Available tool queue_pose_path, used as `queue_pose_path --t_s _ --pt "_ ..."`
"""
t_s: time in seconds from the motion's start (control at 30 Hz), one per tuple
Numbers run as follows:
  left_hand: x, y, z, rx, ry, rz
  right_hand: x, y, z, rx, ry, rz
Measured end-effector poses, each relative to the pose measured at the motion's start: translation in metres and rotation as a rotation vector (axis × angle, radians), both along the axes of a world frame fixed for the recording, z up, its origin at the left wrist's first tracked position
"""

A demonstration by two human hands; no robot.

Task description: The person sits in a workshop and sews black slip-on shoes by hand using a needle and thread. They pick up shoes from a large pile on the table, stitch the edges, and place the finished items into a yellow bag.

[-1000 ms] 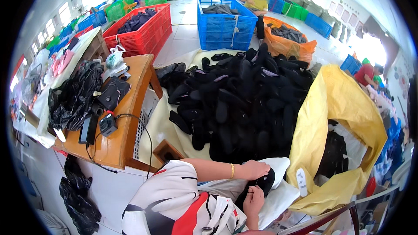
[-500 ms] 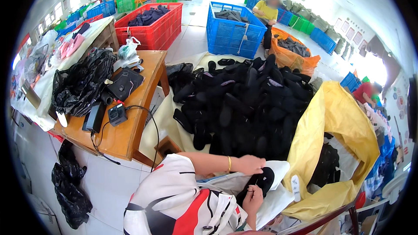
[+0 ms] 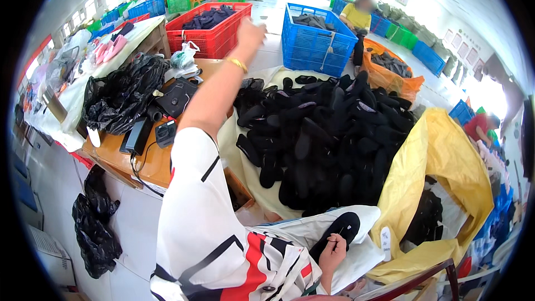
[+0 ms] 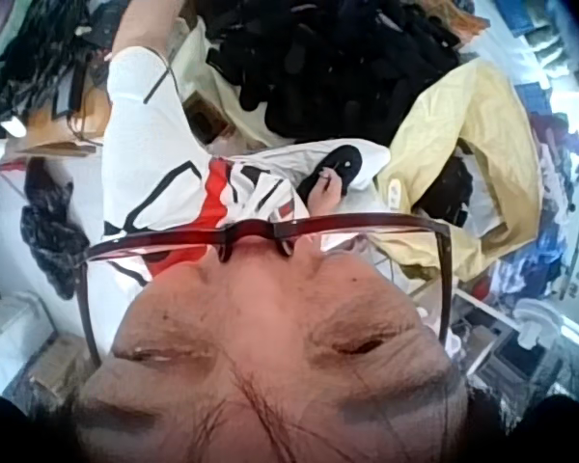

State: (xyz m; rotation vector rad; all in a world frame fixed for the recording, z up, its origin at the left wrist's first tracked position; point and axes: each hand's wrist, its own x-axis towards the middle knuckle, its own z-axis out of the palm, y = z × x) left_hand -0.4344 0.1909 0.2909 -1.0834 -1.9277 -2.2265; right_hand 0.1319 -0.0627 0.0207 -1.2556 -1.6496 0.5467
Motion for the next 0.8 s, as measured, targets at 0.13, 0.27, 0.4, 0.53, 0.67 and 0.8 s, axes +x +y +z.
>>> queue_pose_path --t_s 0.13,0.27,0.4,0.53,0.67,0.8 --pt "-0.058 -0.014 0.062 0.043 0.031 0.221 0.005 -0.001 -0.006 -0.021 0.015 -0.015" --pt "-0.042 -0.013 0.076 0.069 0.043 0.146 0.009 0.002 -0.011 0.044 -0.012 -0.029" --pt "-0.005 0.0 0.057 -0.139 0.132 -0.153 0.006 0.003 -0.011 0.016 -0.02 -0.007" --pt "0.114 0.012 0.005 -0.423 0.325 -0.519 0.008 0.004 -0.004 0.063 -0.054 -0.002" --pt "0.261 -0.009 -0.086 -0.538 0.42 -0.995 0.012 0.009 0.0 0.102 -0.097 0.05" --pt "0.366 -0.065 -0.154 -0.733 0.758 -1.328 0.007 0.018 0.0 0.127 -0.106 0.192"
